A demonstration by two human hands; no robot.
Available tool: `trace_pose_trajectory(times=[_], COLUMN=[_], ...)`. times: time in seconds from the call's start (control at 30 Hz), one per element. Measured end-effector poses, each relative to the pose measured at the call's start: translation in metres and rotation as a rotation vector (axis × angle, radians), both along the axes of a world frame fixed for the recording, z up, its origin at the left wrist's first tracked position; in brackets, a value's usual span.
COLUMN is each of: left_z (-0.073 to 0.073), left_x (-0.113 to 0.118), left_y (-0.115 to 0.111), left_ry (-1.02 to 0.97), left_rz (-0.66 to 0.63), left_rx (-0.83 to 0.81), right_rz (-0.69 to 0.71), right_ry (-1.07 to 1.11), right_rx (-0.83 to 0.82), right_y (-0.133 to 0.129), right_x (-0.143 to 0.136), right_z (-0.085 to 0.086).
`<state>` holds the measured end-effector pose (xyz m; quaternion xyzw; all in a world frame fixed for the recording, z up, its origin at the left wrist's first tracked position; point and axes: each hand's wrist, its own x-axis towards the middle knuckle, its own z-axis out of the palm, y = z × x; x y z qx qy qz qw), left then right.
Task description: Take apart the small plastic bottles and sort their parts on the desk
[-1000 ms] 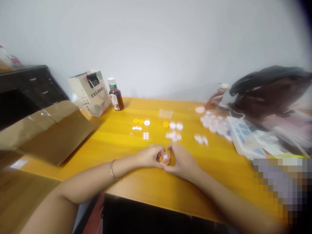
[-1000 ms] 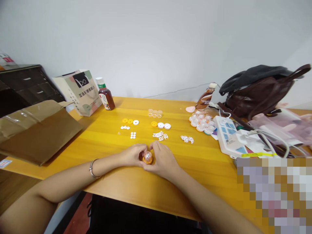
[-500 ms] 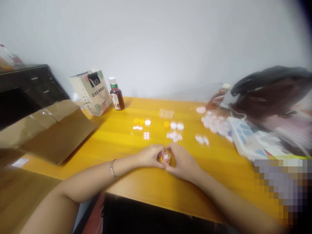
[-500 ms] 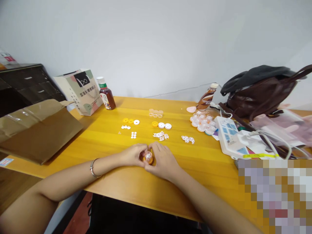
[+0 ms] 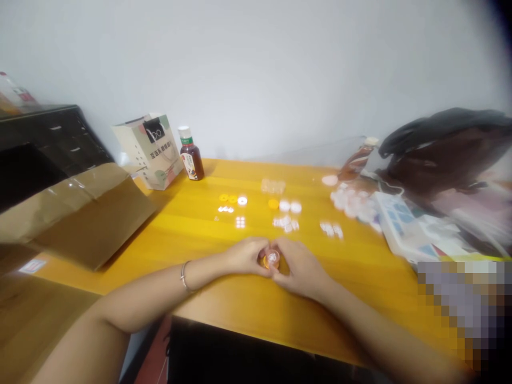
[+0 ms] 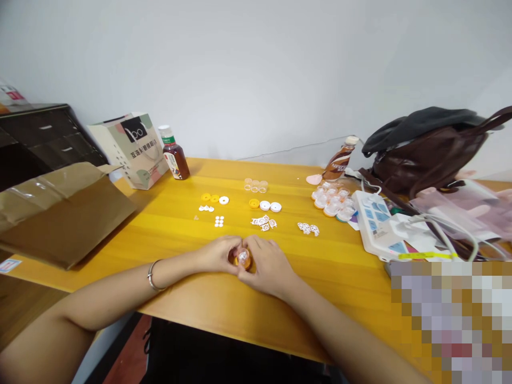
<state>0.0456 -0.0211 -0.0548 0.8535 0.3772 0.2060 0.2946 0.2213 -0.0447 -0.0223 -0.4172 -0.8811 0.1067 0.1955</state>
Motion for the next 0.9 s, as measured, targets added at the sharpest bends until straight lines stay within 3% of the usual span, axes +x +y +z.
trace_pose_trajectory(times=[0.13,0.23,0.4,0.57,0.7,0.77,0.9], left_z=[-0.0018,-0.0021,-0.0007,0.0031,0.0050,0.0033,-0.0027], left_x=[0.0003,0.0007,0.0007,-0.0013,-0.0020,-0.0018,-0.0012], left_y=[0.0009,0.0007,-0.0002,-0.0003,0.0002,0.0012,0.0031], left_ry=[-0.003,0.001,-0.020,-0.002,0.021,0.008,0.008], left_rz=[0.006,0.011,-0.005,-0.007,-0.009,-0.031,-0.006], left_rx=[0.003,-0.001,-0.002,-0.030,-0.035,-0.024,-0.029], right_rz=[-0.117,-0.111,-0.039,0.081,0.179,0.124,-0.119], right_ry=[-0.025,-0.070,-0.091,-0.064,-0.031,0.004,-0.012], right_rx=[0.037,0.042,0.010,0.107,0.061,0.043,0.044], right_y=[0.0007,0.0037,0.0055,0.0073,0.0052,0.0028,0.0016], right_x=[0.0003,0.0005,-0.0004,0.0042,0.0060,0.0042,-0.0004], right_z=[-0.0022,-0.0058,-0.0083,-0.0079,-0.0020,-0.0003,-0.0058])
